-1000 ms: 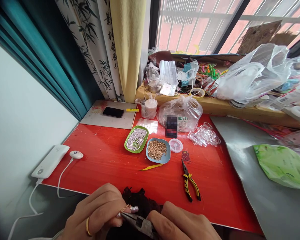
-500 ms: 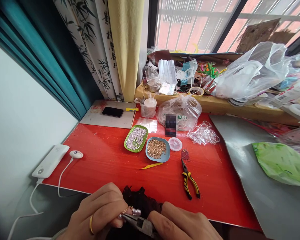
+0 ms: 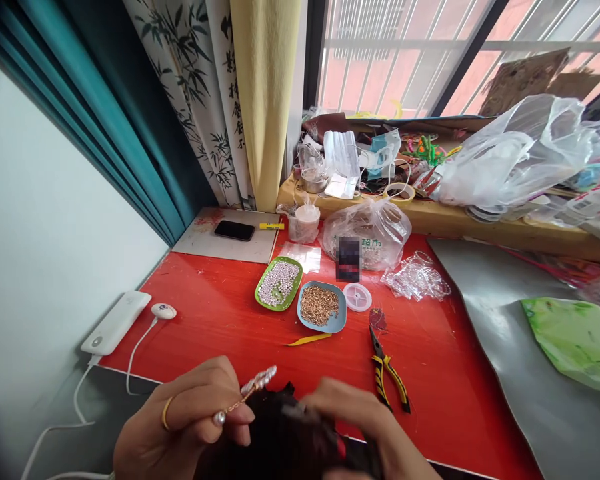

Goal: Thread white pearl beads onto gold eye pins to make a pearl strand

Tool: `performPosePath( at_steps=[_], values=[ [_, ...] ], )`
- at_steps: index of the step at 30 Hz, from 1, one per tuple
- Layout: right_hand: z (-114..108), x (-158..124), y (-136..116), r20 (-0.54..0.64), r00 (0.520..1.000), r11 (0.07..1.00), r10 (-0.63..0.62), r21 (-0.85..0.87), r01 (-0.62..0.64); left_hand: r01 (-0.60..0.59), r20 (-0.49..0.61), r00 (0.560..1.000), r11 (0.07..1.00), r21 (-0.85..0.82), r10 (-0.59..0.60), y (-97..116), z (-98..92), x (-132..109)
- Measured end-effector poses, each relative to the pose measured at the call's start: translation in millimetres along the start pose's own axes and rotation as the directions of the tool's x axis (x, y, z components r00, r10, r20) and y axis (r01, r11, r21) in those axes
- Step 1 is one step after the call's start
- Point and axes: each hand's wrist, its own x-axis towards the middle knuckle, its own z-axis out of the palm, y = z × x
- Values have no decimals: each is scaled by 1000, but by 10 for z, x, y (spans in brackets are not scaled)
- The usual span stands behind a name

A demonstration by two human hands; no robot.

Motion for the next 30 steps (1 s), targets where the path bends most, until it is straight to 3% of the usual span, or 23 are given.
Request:
performPosePath(
  at_steps=[3,7,10,12,16,20,24,27,30],
  values=[
    [305,52,470,-116,987,962,110,-237,-135,53,-6,999,997,-48,-54,20,8,-27],
    [885,188,958,-135,985,943,105,-300,-142,83,9,997,993,-79,-83,45,16,-67],
    [1170,225,1142,-156,985,953,77,-278,-118,93,5,996,991,-99,-93,50,35,-79],
    [1220,254,1158,-191,981,968,44,-235,-89,118,-36,992,983,-144,-124,44,60,-80],
    [1044,399,848,-320,947,993,-14,-113,-23,134,-77,984,949,-285,-162,23,128,-93],
    [698,535,156,-405,911,994,-74,42,99,264,-85,942,871,-414,-326,56,158,-124],
    [457,576,-407,-315,900,930,-300,113,350,459,-73,834,760,-459,-547,139,128,-141],
    [424,585,-548,-249,917,925,-311,141,352,539,-126,765,734,-413,-632,172,111,-148],
    [447,583,-549,-115,970,894,-213,378,241,585,-189,709,716,-381,-679,157,110,-156]
  ],
)
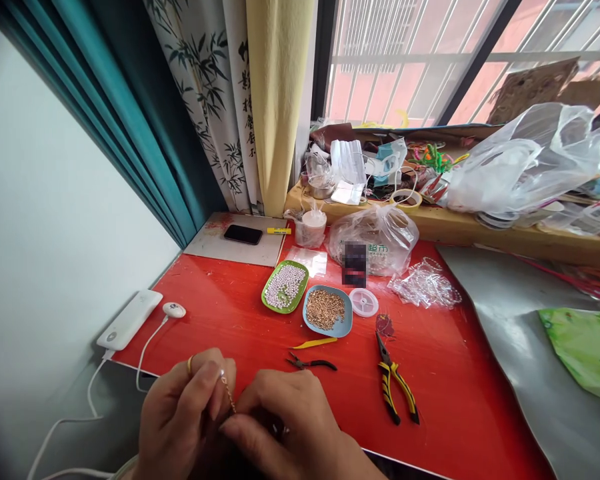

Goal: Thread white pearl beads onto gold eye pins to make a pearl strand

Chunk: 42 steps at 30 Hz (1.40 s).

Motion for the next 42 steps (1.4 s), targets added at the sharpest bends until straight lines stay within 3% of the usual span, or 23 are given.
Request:
performPosePath(
  at_steps=[2,4,7,9,13,16,21,26,34,37,42],
  values=[
    [6,-6,17,56,985,955,161,242,-170,27,-33,999,1000,-3,-27,-20,-9,21],
    [6,3,29,96,946,832,310,454,-319,-4,-34,999,1000,15,4,-39,-28,60],
    [-4,61,58,-6,862,699,507,588,-407,-131,47,991,984,123,126,-78,-76,150],
    [-19,112,98,-104,817,677,567,624,-390,-125,166,982,976,176,95,-121,-113,219],
    [-59,162,203,-147,793,612,591,723,-321,152,374,909,982,109,-182,-235,-189,339],
    [-81,144,258,-157,773,582,614,751,-310,298,329,895,952,64,-302,-292,-238,391],
    [-67,107,334,-192,759,630,622,699,-339,315,242,931,936,-159,-273,-305,-214,434],
    [-18,68,468,-205,777,673,596,655,-344,432,244,899,828,-357,-364,-325,-138,483],
    [-24,-29,635,-210,830,806,516,448,-387,365,131,928,924,-113,-350,-385,-180,546],
    [-18,-61,652,-146,860,833,490,370,-412,329,113,939,944,-27,-324,-430,-216,559],
    [-4,-134,699,-128,857,849,499,272,-454,294,117,944,949,117,-307,-516,-279,593]
  ],
)
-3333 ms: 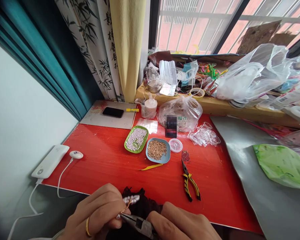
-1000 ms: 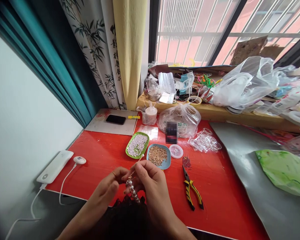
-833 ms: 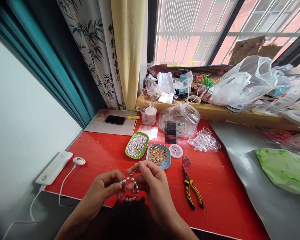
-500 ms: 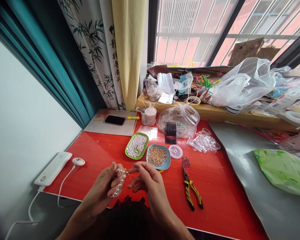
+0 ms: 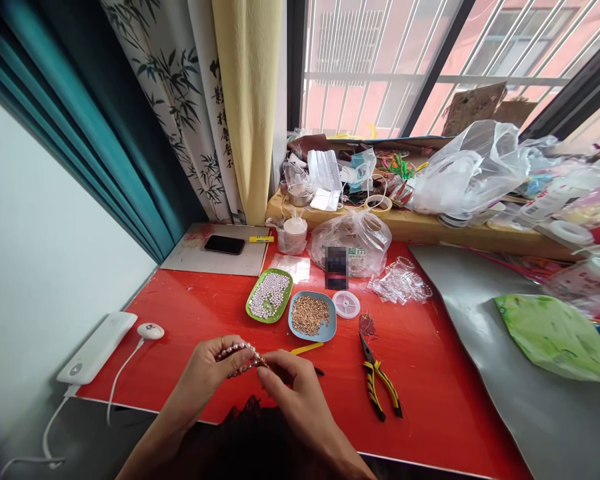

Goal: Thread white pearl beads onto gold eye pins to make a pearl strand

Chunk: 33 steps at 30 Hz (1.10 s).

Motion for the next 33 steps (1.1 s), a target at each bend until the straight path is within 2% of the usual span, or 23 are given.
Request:
performPosePath(
  at_steps=[7,16,22,28,31,33],
  values=[
    [-81,-26,114,-11,997,996,74,-48,-74,39,94,995,997,69,-46,-44,36,72],
    [-156,-4,121,-65,990,992,128,20,-127,103,50,994,992,-79,-100,-155,171,116],
    [-181,66,131,-64,991,993,115,-14,-116,121,28,993,983,-138,-118,-146,201,158],
    [-214,249,26,20,999,981,38,-193,-33,214,184,963,973,-81,-197,-109,122,304],
    [-396,481,8,20,1000,943,-10,-333,16,247,221,948,967,-64,-228,-159,65,410],
    [-597,766,45,-45,998,898,-35,-440,12,252,185,955,963,-92,-232,-220,36,479]
  ],
)
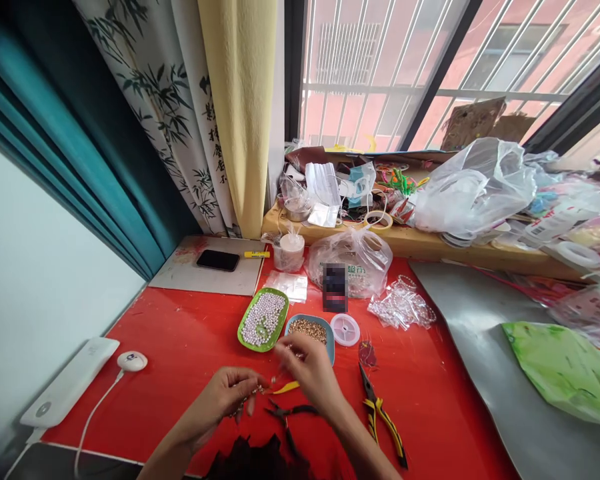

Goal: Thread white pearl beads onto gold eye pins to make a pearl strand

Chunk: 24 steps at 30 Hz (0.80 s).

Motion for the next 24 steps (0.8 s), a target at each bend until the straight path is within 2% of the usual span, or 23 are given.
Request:
performPosePath(
  at_steps=[4,7,9,13,16,20,24],
  values=[
    [-224,786,370,-94,996,953,12,-302,-39,-41,-135,991,991,-127,23,-105,-44,136],
    [-216,1272,635,-86,996,851,5,-522,-49,-56,-211,977,975,-214,10,-197,-66,225],
    [-153,1466,769,-61,998,763,-22,-646,-22,-61,-247,969,966,-252,-3,-265,-103,284],
    [-57,1625,934,40,997,574,-67,-816,71,-109,-304,952,956,-274,21,-384,-200,363],
    [-46,1665,994,129,991,468,-46,-873,136,-152,-350,936,949,-278,48,-411,-225,355],
    [-54,1672,1015,200,980,396,-5,-899,186,-178,-371,927,935,-305,55,-372,-191,289],
    [-105,1679,965,201,979,375,-21,-906,194,-188,-394,918,928,-323,49,-362,-204,227]
  ],
)
